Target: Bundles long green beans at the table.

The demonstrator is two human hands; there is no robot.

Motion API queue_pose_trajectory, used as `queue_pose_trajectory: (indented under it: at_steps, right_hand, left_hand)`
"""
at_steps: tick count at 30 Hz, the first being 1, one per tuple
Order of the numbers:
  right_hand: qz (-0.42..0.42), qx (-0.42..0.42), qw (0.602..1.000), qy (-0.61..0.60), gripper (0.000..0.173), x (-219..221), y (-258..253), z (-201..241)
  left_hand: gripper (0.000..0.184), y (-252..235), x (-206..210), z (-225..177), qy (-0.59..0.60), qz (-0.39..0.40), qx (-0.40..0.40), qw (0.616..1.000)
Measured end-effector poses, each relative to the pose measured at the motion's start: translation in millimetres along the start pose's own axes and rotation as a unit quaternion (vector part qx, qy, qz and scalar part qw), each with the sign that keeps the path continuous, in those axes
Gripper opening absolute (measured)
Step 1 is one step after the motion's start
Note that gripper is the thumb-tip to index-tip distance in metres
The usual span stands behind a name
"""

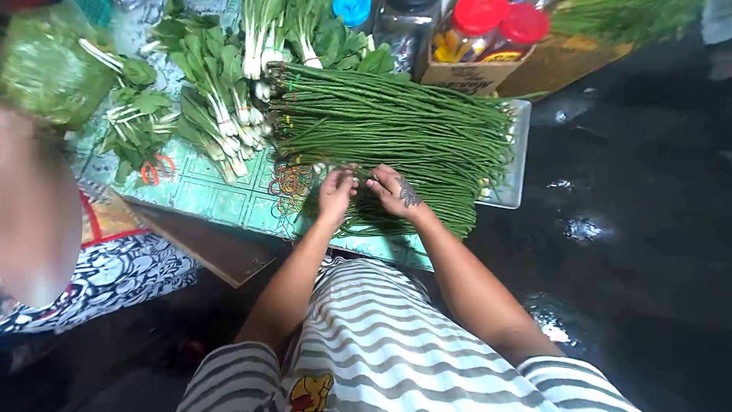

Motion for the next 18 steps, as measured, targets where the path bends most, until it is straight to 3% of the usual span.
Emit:
queue_pose_trajectory:
  at_steps: [18]
  right_hand:
    - [-0.061,-0.012,0.997,0.042,0.027,-8.6,-8.9,14.6]
  left_hand:
    - [0.031,-15.4,-1.6,-26.5,0.046,-0.035,0.074,0.996]
Point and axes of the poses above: each hand's wrist, its own y-axis away from the middle knuckle, its own x-axis out of the palm, z = x × y, the point moved 2 cm from there along -y, towards the middle knuckle, and after that the axes turned 11 degrees about -z, right-handed, at the moved point
